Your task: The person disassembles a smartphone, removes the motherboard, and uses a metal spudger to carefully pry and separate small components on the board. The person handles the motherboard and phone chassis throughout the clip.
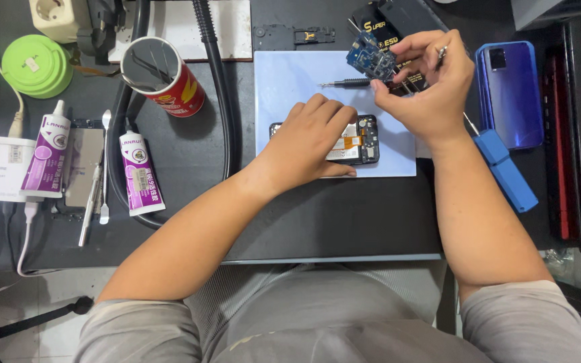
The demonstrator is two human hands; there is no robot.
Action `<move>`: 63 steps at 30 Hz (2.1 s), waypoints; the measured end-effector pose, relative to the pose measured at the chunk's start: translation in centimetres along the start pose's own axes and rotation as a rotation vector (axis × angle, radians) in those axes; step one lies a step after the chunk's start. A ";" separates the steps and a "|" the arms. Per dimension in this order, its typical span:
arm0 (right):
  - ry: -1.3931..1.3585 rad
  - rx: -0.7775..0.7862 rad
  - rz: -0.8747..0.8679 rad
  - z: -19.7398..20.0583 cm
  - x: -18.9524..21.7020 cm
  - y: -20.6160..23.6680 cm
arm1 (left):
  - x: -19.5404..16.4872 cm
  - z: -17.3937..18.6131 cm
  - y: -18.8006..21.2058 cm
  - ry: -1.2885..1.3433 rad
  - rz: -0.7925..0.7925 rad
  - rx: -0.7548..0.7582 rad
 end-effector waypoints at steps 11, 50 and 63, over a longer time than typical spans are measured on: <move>0.187 0.041 0.112 -0.3 0.5 0.1 | -0.3 -0.4 0.4 -0.097 -0.046 0.035; 0.393 0.303 0.038 -1.1 2.3 0.1 | 4.7 2.4 0.2 1.082 0.259 -0.357; 0.298 0.133 0.053 -2.1 3.5 -0.2 | 4.6 2.5 0.2 1.069 0.236 -0.329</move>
Point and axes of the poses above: each hand's wrist, its own y-axis away from the middle knuckle, its own z-axis out of the back of the hand, x = y × z, the point moved 1 cm from there along -y, towards the middle knuckle, and after that the axes turned 6 degrees about z, right-handed, at the moved point
